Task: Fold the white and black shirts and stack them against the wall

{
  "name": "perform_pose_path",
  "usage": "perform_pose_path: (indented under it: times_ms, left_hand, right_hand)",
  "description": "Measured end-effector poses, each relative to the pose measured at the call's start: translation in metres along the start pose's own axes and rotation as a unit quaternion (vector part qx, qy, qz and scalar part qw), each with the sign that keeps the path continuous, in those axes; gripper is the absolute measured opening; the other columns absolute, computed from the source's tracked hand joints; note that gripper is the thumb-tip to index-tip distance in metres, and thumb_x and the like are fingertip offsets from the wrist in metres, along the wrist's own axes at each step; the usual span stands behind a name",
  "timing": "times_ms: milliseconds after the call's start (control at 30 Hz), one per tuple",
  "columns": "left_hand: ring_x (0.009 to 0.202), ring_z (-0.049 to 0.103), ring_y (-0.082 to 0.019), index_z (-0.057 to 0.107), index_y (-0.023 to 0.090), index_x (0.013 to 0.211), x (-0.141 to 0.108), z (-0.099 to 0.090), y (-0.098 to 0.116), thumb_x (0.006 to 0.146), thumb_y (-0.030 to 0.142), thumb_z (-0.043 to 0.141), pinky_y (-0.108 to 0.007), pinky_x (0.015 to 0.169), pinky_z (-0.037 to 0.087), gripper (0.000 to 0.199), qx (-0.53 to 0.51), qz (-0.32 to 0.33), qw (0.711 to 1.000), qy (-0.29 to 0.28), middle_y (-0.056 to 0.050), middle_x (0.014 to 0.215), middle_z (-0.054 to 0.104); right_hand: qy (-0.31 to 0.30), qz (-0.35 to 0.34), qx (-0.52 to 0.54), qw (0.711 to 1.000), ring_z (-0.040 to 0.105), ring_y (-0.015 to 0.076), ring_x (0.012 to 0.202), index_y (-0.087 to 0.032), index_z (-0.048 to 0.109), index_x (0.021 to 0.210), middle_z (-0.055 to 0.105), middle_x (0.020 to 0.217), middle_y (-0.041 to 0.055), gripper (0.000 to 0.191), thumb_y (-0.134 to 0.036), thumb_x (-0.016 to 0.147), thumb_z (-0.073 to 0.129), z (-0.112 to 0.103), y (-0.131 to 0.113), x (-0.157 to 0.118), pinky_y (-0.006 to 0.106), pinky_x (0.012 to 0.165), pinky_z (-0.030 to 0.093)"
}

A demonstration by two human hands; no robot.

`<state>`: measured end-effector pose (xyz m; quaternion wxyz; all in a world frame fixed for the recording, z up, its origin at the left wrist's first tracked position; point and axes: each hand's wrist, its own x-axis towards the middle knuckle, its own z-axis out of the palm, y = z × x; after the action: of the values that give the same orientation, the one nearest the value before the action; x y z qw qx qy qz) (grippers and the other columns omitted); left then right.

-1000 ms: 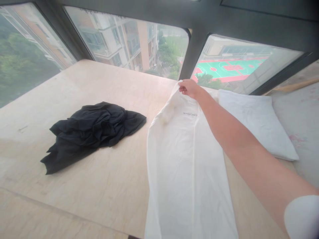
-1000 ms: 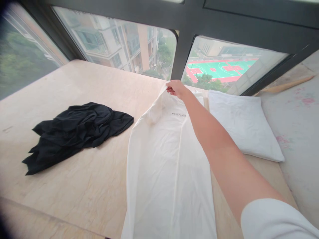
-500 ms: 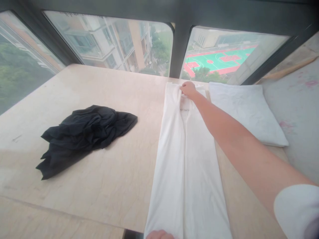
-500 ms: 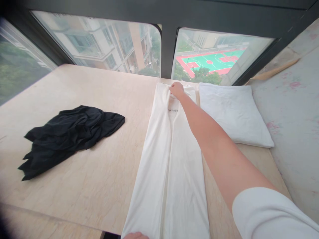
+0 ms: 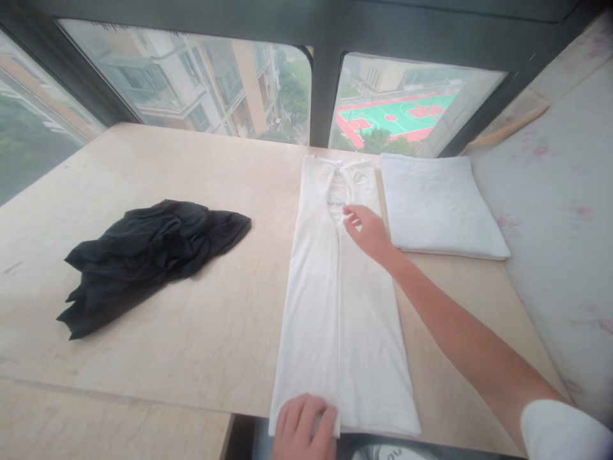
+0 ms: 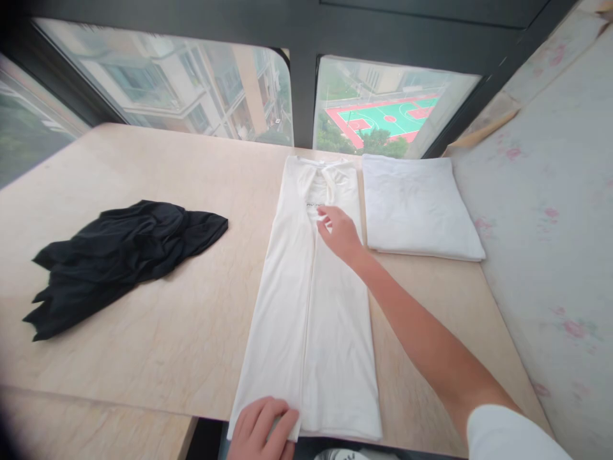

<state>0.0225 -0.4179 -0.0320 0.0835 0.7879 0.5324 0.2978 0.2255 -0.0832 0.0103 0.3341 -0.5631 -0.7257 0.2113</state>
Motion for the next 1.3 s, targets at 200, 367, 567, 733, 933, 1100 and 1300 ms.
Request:
perform_pose_path:
  times_ms: [200,367,567,733,933,1100,1300]
  left_hand:
    - [0.093,0.059,-0.022,0.062,0.021,0.103,0.01,-0.017,0.006,0.085,0.006,0.05,-0.036,0.082,0.049,0.027,-0.023,-0.008,0.993,-0.118,-0.007,0.1,0.064]
    - [0.09,0.057,-0.021,0.062,0.021,0.097,0.027,-0.026,0.012,0.086,0.007,0.051,-0.035,0.079,0.049,0.021,-0.012,-0.013,0.985,-0.173,-0.006,0.099,0.062]
    - [0.095,0.058,-0.022,0.061,0.021,0.11,0.036,-0.026,0.012,0.084,0.006,0.05,-0.036,0.082,0.05,0.032,-0.004,-0.001,0.984,-0.179,-0.007,0.103,0.062]
    - [0.096,0.058,-0.022,0.059,0.021,0.115,0.032,-0.021,0.013,0.079,0.002,0.048,-0.038,0.084,0.051,0.042,-0.017,-0.027,0.986,-0.164,-0.008,0.104,0.062]
    - [0.098,0.057,-0.023,0.054,0.02,0.125,0.027,-0.018,0.015,0.082,0.004,0.051,-0.04,0.086,0.051,0.046,-0.01,-0.032,0.988,-0.152,-0.009,0.108,0.061]
    - [0.101,0.057,-0.023,0.055,0.021,0.124,0.024,-0.021,0.016,0.088,0.008,0.05,-0.039,0.088,0.05,0.039,-0.025,-0.028,0.987,-0.159,-0.009,0.11,0.061]
    - [0.101,0.057,-0.023,0.057,0.02,0.12,0.025,-0.023,0.016,0.089,0.014,0.052,-0.04,0.087,0.049,0.032,-0.034,-0.022,0.984,-0.175,-0.009,0.11,0.06]
  right_hand:
    - [-0.009,-0.023,-0.017,1.0,0.068,0.0219,0.093,-0.032,0.063,0.11,0.07,0.102,0.0041,0.024,-0.022,0.091,0.052,-0.042,-0.007,-0.218,0.041,0.084,0.058]
    - [-0.052,-0.048,-0.022,0.997,0.067,0.0262,0.099,-0.032,0.061,0.118,0.068,0.106,0.0078,0.034,-0.02,0.086,0.058,-0.061,-0.029,-0.308,0.047,0.085,0.06]
    - [-0.094,-0.081,-0.045,0.991,0.063,0.0271,0.111,-0.029,0.061,0.122,0.066,0.117,0.0093,0.048,-0.007,0.081,0.05,-0.063,-0.035,-0.333,0.051,0.093,0.056]
    - [-0.091,-0.089,-0.032,0.991,0.062,0.0255,0.114,-0.027,0.062,0.121,0.065,0.12,0.0091,0.051,-0.003,0.079,0.046,-0.064,-0.03,-0.336,0.05,0.097,0.055]
    - [-0.107,-0.096,-0.025,0.989,0.061,0.026,0.116,-0.025,0.061,0.123,0.065,0.122,0.0106,0.04,-0.012,0.085,0.054,-0.069,-0.023,-0.336,0.051,0.098,0.054]
    - [-0.106,-0.096,0.003,0.99,0.064,0.0223,0.107,-0.025,0.063,0.116,0.068,0.113,0.0076,0.038,-0.006,0.086,0.048,-0.072,-0.017,-0.333,0.046,0.096,0.055]
    - [-0.106,-0.098,0.024,0.989,0.063,0.0195,0.097,-0.022,0.064,0.106,0.069,0.101,0.0063,0.026,-0.008,0.091,0.048,-0.073,-0.015,-0.326,0.04,0.087,0.055]
